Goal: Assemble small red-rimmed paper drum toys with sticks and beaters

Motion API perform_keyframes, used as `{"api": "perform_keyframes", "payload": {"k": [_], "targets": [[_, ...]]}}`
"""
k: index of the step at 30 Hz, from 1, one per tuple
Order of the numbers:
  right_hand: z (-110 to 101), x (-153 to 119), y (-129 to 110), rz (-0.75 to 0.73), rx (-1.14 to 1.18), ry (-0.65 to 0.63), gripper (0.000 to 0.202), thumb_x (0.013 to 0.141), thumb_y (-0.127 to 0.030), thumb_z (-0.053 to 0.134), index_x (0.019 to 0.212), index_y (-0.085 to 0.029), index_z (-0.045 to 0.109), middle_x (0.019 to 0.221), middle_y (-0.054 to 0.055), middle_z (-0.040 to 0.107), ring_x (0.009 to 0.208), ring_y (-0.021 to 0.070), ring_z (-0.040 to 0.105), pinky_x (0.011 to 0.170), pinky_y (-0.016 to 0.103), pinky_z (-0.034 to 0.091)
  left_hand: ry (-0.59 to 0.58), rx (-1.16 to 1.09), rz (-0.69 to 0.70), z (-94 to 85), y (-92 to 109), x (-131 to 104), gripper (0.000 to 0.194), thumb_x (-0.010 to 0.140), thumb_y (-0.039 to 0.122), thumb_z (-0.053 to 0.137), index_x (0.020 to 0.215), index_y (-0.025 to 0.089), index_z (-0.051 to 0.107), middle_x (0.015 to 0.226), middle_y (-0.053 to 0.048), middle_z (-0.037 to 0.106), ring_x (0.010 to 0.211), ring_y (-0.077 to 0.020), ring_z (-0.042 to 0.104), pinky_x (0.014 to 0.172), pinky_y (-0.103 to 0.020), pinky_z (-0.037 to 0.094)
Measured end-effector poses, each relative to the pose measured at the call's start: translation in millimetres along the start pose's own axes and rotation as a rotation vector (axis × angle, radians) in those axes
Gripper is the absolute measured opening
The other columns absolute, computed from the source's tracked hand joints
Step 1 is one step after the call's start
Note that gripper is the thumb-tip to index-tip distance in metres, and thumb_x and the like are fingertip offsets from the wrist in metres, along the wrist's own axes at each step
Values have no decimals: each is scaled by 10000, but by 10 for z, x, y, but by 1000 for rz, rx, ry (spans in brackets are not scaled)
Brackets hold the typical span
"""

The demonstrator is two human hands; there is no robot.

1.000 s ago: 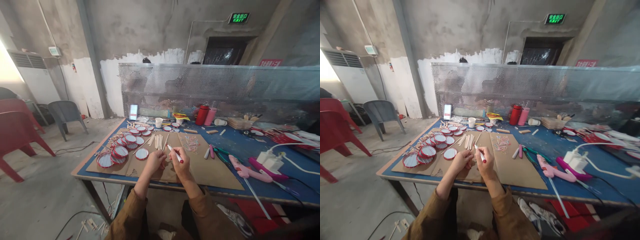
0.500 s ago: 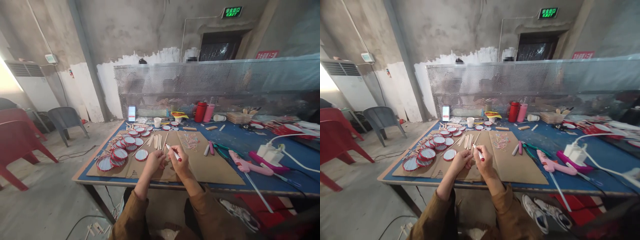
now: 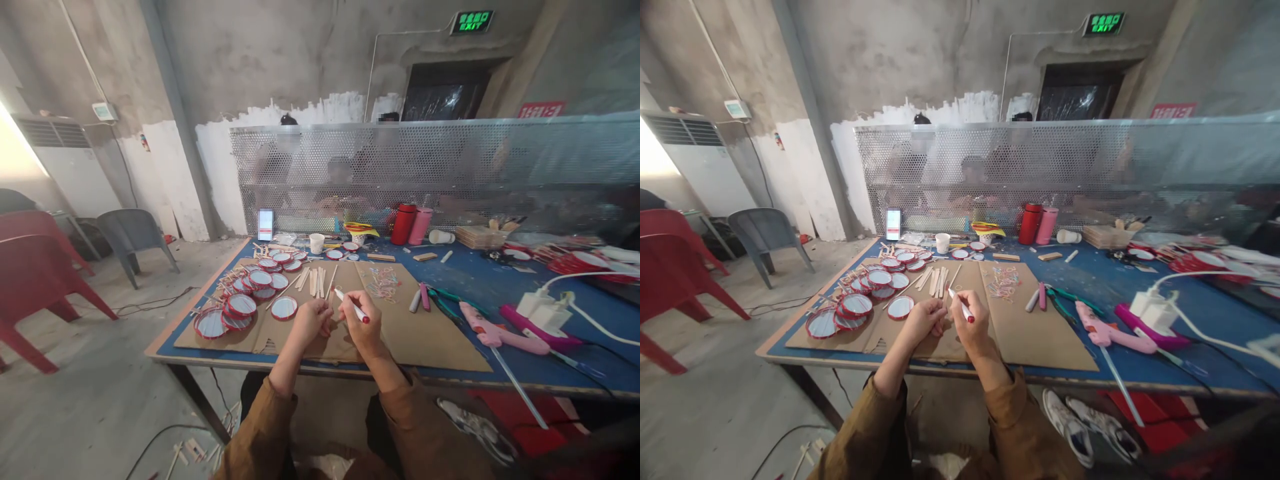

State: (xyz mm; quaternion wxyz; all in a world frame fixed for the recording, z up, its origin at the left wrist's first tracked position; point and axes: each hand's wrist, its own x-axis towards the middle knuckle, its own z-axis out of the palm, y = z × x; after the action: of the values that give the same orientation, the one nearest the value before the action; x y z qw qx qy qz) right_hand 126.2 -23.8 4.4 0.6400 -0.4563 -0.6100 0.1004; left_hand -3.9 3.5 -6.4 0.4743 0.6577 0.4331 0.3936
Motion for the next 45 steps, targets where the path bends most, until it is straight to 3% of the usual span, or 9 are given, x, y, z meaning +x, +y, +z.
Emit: {"api": "perform_keyframes", "payload": {"k": [16, 28, 45], "targets": [[16, -4, 5, 15, -19, -10, 155, 865, -316, 497, 775, -195, 533, 576, -16, 595, 477, 117, 582, 499, 215, 472, 8, 6, -2, 6, -17, 3, 227, 771, 370, 506, 649, 184, 456, 441, 45, 508, 381, -110, 507, 382, -191, 357], [8, -2, -21, -27, -48, -52, 150, 866, -313, 497, 782, -196, 537, 617, 4, 617, 533, 132, 608, 529, 224, 485, 14, 23, -4, 5, 12, -4, 164, 760, 283, 484, 633, 182, 457, 429, 48, 506, 374, -106, 507, 373, -180, 348], [13, -1, -35, -93, -81, -70, 132, 869, -301, 489, 819, -195, 552, 684, 17, 639, 578, 133, 621, 566, 228, 486, 30, 19, -35, 6, 59, -28, 184, 763, 300, 514, 636, 185, 449, 428, 55, 503, 367, -97, 501, 367, -169, 330]]}}
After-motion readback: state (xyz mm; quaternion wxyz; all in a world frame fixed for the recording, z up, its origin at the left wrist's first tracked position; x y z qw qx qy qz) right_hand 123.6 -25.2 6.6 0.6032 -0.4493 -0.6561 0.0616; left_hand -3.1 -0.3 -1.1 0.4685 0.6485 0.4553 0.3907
